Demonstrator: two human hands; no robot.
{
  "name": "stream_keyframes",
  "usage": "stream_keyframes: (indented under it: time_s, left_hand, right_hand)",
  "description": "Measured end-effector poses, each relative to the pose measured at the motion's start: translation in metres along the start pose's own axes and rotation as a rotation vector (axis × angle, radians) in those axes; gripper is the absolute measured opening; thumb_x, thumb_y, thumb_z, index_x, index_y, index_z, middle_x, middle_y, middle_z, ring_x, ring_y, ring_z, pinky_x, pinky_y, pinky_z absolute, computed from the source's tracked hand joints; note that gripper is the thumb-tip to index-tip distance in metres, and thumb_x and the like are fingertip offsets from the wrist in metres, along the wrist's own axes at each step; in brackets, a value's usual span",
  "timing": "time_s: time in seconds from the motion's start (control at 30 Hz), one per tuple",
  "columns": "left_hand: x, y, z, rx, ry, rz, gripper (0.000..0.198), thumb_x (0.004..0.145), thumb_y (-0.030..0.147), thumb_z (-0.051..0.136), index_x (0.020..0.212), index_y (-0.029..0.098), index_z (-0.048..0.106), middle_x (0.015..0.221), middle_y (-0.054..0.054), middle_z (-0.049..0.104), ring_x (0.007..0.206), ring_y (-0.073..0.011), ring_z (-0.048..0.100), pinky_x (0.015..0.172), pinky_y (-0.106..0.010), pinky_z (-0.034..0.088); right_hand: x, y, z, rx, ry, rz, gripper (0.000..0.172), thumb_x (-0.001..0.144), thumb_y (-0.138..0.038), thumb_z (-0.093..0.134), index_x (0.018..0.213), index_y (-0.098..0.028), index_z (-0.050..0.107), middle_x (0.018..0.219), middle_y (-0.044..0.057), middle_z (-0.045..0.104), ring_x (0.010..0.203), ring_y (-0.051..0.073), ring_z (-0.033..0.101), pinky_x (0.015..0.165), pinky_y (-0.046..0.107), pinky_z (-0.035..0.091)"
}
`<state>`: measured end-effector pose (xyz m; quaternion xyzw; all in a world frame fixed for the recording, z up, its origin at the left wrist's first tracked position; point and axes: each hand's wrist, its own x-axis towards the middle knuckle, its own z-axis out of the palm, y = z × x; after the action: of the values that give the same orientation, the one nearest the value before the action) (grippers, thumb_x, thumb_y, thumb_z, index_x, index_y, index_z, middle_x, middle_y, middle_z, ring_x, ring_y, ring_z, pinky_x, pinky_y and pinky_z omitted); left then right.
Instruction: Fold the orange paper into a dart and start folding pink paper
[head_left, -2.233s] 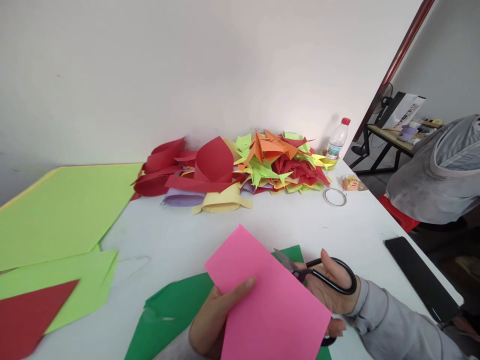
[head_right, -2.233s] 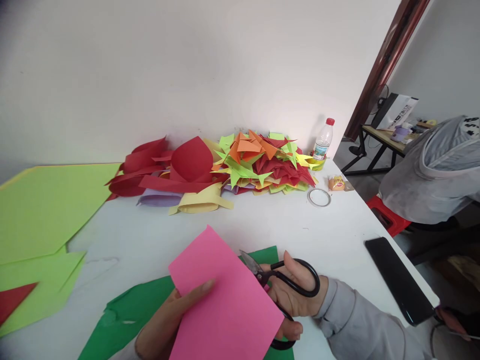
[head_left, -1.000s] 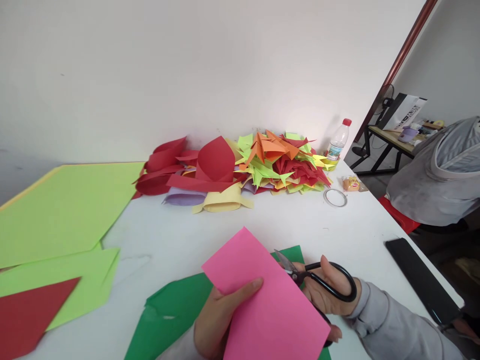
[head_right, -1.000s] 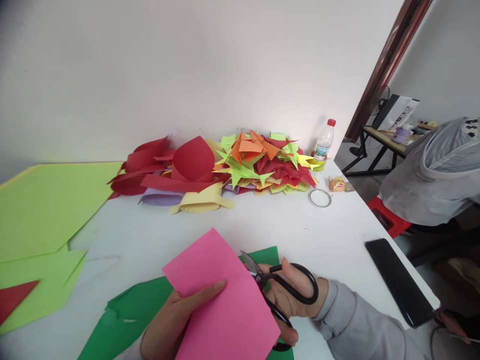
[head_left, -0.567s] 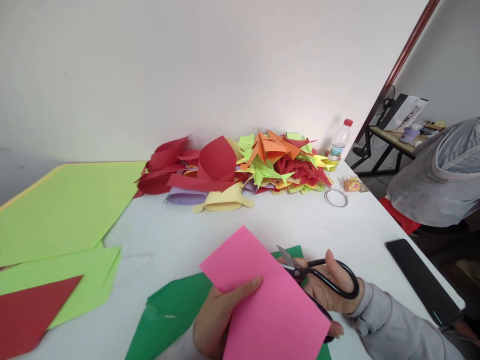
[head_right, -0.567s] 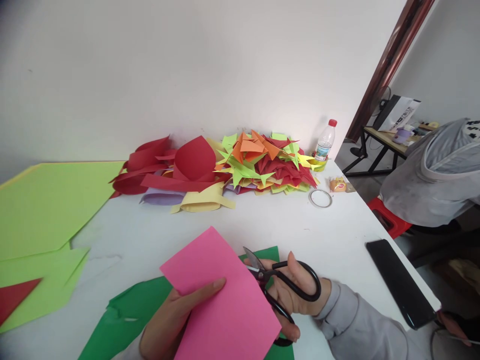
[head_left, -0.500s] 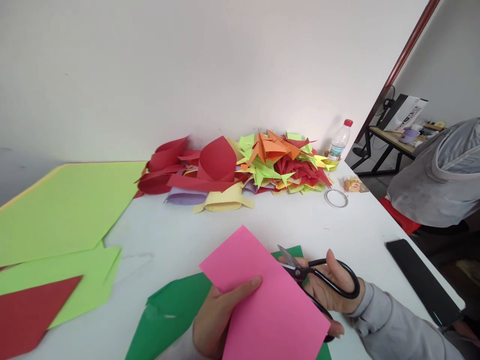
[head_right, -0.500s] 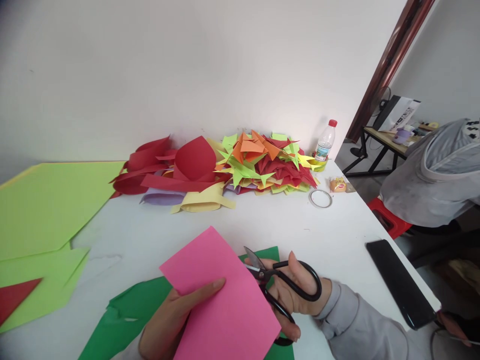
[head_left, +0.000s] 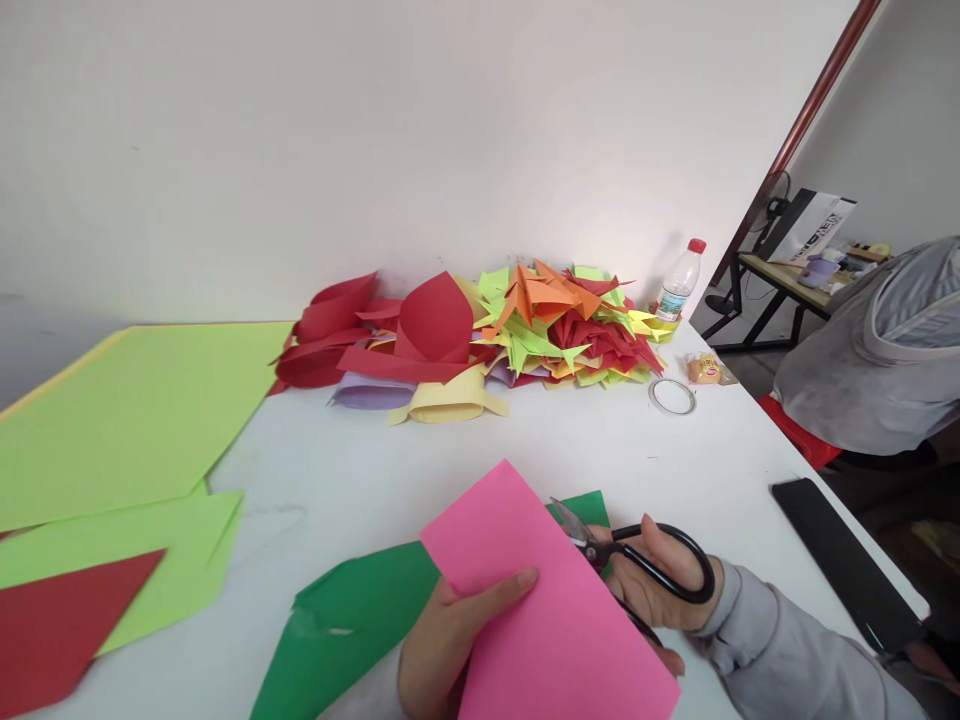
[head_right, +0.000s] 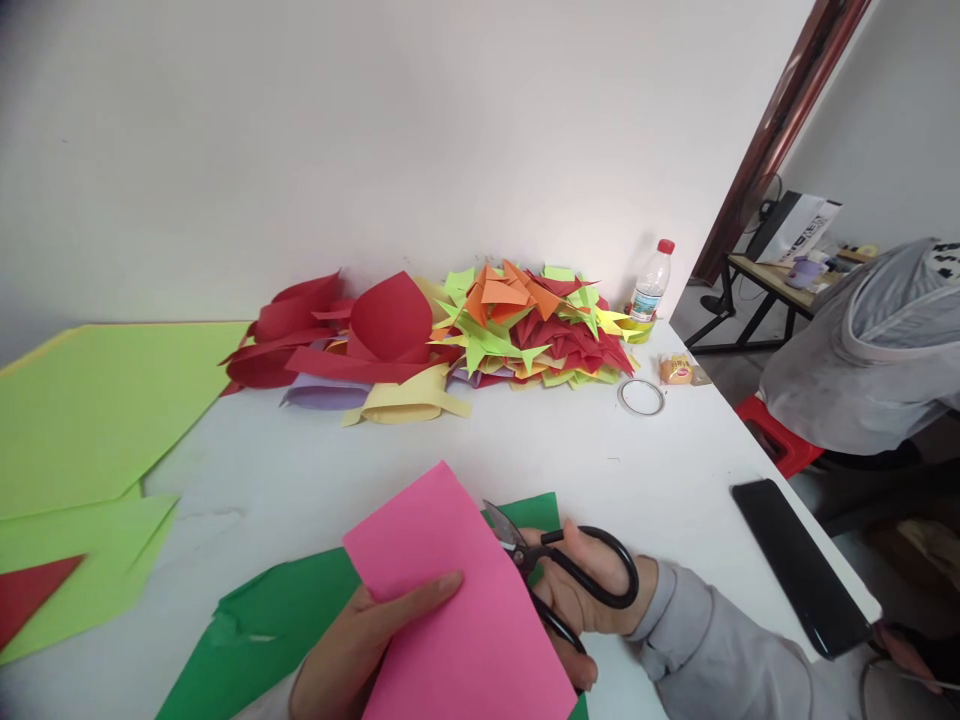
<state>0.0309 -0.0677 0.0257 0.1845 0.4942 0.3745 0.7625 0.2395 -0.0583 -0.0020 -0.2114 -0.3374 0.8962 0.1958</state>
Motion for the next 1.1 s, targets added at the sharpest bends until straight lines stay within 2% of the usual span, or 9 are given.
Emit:
stream_keyframes:
  time_s: [0.17, 0.33, 0.47, 0.67, 0.8, 1.0, 1.1]
  left_hand:
    - [0.0, -0.002, -0.001, 0.009, -0.016, -0.023, 0.032, 0.057, 0.028, 0.085, 0.079, 0.014, 0.066, 0.066, -0.007, 0.072, 0.057, -0.0261, 0.067, 0.054, -0.035, 0.054]
    - [0.005, 0.001, -0.007, -0.038, -0.061, 0.096, 0.035, 0.056, 0.031, 0.084, 0.084, 0.017, 0.068, 0.076, -0.007, 0.073, 0.064, -0.025, 0.068, 0.057, -0.032, 0.054]
    - [0.009, 0.003, -0.011, -0.04, -0.052, 0.139, 0.035, 0.054, 0.035, 0.085, 0.079, 0.017, 0.069, 0.068, -0.005, 0.071, 0.056, -0.0227, 0.066, 0.052, -0.03, 0.053]
    - [0.008, 0.003, -0.007, -0.008, -0.038, 0.107, 0.037, 0.056, 0.033, 0.086, 0.083, 0.016, 0.07, 0.063, -0.005, 0.071, 0.051, -0.0218, 0.064, 0.049, -0.03, 0.052]
    - [0.007, 0.002, -0.004, 0.007, 0.007, 0.121, 0.03, 0.057, 0.032, 0.085, 0.076, 0.014, 0.07, 0.065, -0.006, 0.072, 0.053, -0.0227, 0.065, 0.048, -0.031, 0.052]
    - [0.006, 0.001, -0.005, 0.005, 0.012, 0.112, 0.023, 0.06, 0.031, 0.083, 0.069, 0.014, 0.069, 0.056, -0.005, 0.069, 0.045, -0.0213, 0.062, 0.042, -0.029, 0.048]
    - [0.006, 0.001, -0.007, 0.008, 0.01, 0.098, 0.022, 0.062, 0.03, 0.082, 0.071, 0.014, 0.07, 0.053, -0.005, 0.068, 0.043, -0.0211, 0.062, 0.041, -0.028, 0.046]
  right_hand:
    - [0.001, 0.0, 0.002, 0.082, -0.096, -0.107, 0.095, 0.081, -0.082, 0.021, 0.136, -0.006, 0.028, 0.068, 0.007, 0.066, 0.029, 0.008, 0.043, 0.039, 0.021, 0.036]
    - [-0.001, -0.005, 0.004, 0.152, -0.222, -0.151, 0.091, 0.082, -0.081, 0.024, 0.132, -0.005, 0.033, 0.061, 0.006, 0.065, 0.026, 0.008, 0.042, 0.032, 0.018, 0.029]
    - [-0.002, -0.009, 0.008, 0.175, -0.271, -0.156, 0.087, 0.082, -0.08, 0.028, 0.13, -0.008, 0.035, 0.061, 0.006, 0.065, 0.027, 0.01, 0.044, 0.03, 0.017, 0.029]
    - [0.0, -0.011, 0.014, 0.205, -0.275, -0.179, 0.081, 0.085, -0.076, 0.028, 0.124, -0.006, 0.041, 0.064, 0.007, 0.065, 0.026, 0.007, 0.042, 0.028, 0.016, 0.026]
    - [0.0, -0.009, 0.011, 0.185, -0.266, -0.161, 0.082, 0.085, -0.077, 0.027, 0.127, -0.008, 0.038, 0.063, 0.006, 0.064, 0.026, 0.007, 0.041, 0.029, 0.015, 0.025]
    - [-0.002, -0.002, 0.003, 0.116, -0.114, -0.125, 0.086, 0.082, -0.08, 0.024, 0.133, -0.011, 0.033, 0.075, 0.008, 0.065, 0.029, 0.007, 0.044, 0.032, 0.016, 0.027]
    - [-0.003, 0.0, 0.001, 0.111, -0.086, -0.116, 0.088, 0.082, -0.081, 0.023, 0.138, -0.013, 0.027, 0.084, 0.011, 0.066, 0.03, 0.007, 0.044, 0.033, 0.018, 0.03]
